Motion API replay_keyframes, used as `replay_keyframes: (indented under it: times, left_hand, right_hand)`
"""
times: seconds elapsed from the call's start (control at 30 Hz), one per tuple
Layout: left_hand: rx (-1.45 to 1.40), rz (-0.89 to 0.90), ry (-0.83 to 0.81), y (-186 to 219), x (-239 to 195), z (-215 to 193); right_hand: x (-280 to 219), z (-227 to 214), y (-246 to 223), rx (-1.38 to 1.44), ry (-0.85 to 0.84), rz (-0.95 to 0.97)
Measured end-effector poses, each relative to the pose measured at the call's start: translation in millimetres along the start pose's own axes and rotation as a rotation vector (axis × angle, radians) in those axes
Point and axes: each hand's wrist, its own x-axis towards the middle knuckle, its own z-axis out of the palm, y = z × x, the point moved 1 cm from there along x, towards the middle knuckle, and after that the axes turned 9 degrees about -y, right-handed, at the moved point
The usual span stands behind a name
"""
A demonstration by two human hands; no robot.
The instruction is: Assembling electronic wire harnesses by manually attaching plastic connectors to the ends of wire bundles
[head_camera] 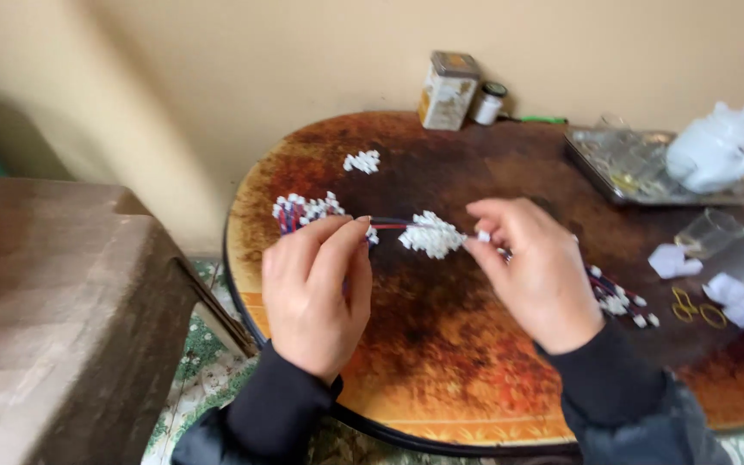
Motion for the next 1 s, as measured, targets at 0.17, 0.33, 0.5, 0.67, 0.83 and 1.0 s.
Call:
replay_keyframes:
  times: [0.17, 0.33, 0.5, 0.67, 0.83, 1.0]
  left_hand:
    - [-0.279, 0.026, -0.279, 38, 6, -5]
    - [-0.5, -0.072, -0.674, 35, -8, 24]
    - [-0.769, -0.291, -0.713, 32, -10, 31]
    - [-0.799, -0.409, -0.767, 38, -16, 34]
    - [-0.81, -0.406, -0.77, 26, -18, 36]
    - [-0.777, -0.689, -0.901, -2, -15, 30]
  right_hand:
    - [-33, -11, -17, -0.057, -0.042, -0.255]
    - [-40, -11, -18, 0.006, -0.025, -0.498]
    - [-45, -5, -12, 0.191, -0.117, -0.307]
    - [-50, -2, -6, 0.608, -0.242, 0.064]
    - [-49, -9, 4, 0.62, -0.22, 0.16]
    - [-53, -12, 34, 0.834, -0.172, 0.306]
